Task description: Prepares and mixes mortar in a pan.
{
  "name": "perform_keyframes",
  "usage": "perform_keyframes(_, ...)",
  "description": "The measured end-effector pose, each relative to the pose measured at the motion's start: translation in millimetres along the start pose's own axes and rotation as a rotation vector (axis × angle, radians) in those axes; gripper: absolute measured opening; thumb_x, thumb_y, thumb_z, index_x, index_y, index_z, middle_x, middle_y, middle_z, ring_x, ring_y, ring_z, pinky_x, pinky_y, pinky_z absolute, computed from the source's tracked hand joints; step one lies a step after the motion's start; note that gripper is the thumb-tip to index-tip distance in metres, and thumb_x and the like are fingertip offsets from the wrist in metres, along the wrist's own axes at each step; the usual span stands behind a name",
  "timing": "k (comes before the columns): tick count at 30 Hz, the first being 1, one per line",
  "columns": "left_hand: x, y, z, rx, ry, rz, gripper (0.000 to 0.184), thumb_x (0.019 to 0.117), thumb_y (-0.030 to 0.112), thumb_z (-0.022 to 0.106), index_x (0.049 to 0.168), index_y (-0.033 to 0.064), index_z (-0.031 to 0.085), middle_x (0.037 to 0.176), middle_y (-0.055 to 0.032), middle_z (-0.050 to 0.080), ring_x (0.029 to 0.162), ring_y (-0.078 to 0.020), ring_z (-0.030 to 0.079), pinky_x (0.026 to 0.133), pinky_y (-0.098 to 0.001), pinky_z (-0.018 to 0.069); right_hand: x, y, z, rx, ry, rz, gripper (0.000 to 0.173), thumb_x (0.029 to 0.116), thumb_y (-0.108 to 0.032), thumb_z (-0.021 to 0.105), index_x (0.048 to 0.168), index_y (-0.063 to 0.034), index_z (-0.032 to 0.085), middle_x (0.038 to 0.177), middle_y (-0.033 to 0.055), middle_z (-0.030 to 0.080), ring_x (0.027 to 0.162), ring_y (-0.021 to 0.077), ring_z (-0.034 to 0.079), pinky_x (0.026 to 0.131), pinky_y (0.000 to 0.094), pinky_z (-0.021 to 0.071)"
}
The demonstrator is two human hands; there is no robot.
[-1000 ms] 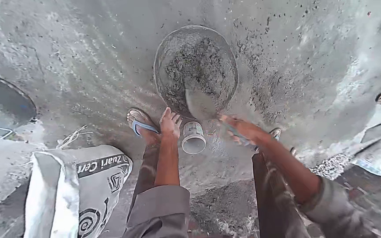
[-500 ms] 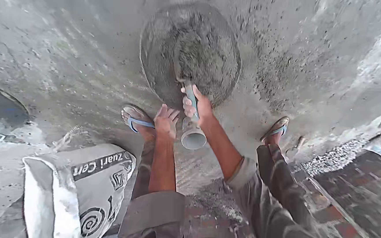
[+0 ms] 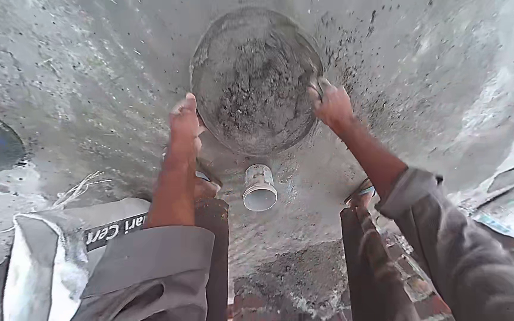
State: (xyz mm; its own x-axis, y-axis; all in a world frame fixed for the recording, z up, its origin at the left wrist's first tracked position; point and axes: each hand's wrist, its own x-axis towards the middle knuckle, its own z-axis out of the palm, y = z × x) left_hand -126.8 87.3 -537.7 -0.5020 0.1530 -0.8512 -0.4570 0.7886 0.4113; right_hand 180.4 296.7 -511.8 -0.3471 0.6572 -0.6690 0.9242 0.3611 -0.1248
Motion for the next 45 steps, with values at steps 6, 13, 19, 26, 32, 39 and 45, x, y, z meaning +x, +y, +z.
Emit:
perform_keyframes(6, -9, 14, -2, 0.097, 0.006, 0.04, 0.054, 0.105, 0.051, 0.05, 0.14, 0.0114, 0.055, 0.136, -0.0155, 0.059, 0.12, -0.0272, 0.062, 0.098, -0.0518, 0.0541, -50, -70, 0, -0.094, -0.148, -0.359, 0.043, 0.1057, -0.034, 0.046, 0.142, -0.0134, 0.055, 0.114, 0.0214, 0.07, 0.096, 0.0425, 0.071, 0.079, 0.06, 0.0562)
perform_keyframes(13, -14, -11, 2, -0.015, 0.042, 0.008, 0.053, 0.1036, 0.051, 0.054, 0.134, 0.0083, 0.059, 0.13, -0.0173, 0.06, 0.114, -0.0278, 0.064, 0.094, -0.0511, 0.0554, -106, 23, -25, 0.043, -0.054, -0.018, 0.041, 0.1045, -0.038, 0.049, 0.137, -0.018, 0.063, 0.109, 0.0177, 0.073, 0.095, 0.0414, 0.072, 0.076, 0.0633, 0.0569)
perform_keyframes(19, -29, -20, 5, -0.075, 0.085, -0.015, 0.05, 0.1047, 0.048, 0.054, 0.134, 0.0081, 0.059, 0.132, -0.0172, 0.06, 0.117, -0.0279, 0.064, 0.096, -0.0499, 0.0569, -54, -15, 59, 0.308, -0.193, -0.095, 0.044, 0.1056, -0.04, 0.048, 0.133, -0.0111, 0.066, 0.118, 0.0169, 0.072, 0.109, 0.0352, 0.07, 0.096, 0.0589, 0.054)
perform_keyframes(26, -43, -26, 4, -0.105, 0.062, -0.028, 0.054, 0.1049, 0.05, 0.052, 0.138, 0.0076, 0.055, 0.135, -0.0172, 0.059, 0.118, -0.0276, 0.063, 0.096, -0.0491, 0.0557, -185, -70, 21, 0.104, -0.025, -0.155, 0.049, 0.1002, -0.019, 0.058, 0.149, -0.0108, 0.055, 0.111, 0.0185, 0.071, 0.077, 0.0355, 0.072, 0.061, 0.0516, 0.0573)
perform_keyframes(32, -36, -41, 12, -0.164, 0.1, -0.057, 0.05, 0.1054, 0.046, 0.054, 0.134, 0.0061, 0.058, 0.129, -0.0175, 0.061, 0.112, -0.0267, 0.066, 0.093, -0.0467, 0.0583, -110, 11, -25, 0.061, -0.096, 0.066, 0.049, 0.1056, -0.041, 0.046, 0.149, -0.0197, 0.053, 0.109, 0.0207, 0.072, 0.095, 0.0434, 0.071, 0.076, 0.0644, 0.0557)
perform_keyframes(39, -86, -53, 18, -0.101, 0.13, -0.059, 0.057, 0.1057, 0.052, 0.049, 0.14, 0.0063, 0.053, 0.134, -0.0185, 0.058, 0.117, -0.0295, 0.061, 0.097, -0.0525, 0.0533, -180, -34, 92, 0.664, -0.391, 0.14, 0.038, 0.109, -0.029, 0.048, 0.122, 0.0013, 0.066, 0.093, 0.0194, 0.069, 0.082, 0.0305, 0.067, 0.079, 0.0503, 0.0555)
perform_keyframes(45, -101, -66, 24, -0.436, 0.171, -0.128, 0.059, 0.1043, 0.044, 0.056, 0.15, 0.0086, 0.044, 0.148, -0.0182, 0.05, 0.131, -0.0323, 0.056, 0.103, -0.0521, 0.0533, -169, -85, 104, 1.48, -0.498, 0.29, 0.036, 0.1102, -0.038, 0.045, 0.119, -0.0083, 0.064, 0.064, 0.0015, 0.052, 0.046, 0.0098, 0.048, 0.043, 0.0256, 0.0454)
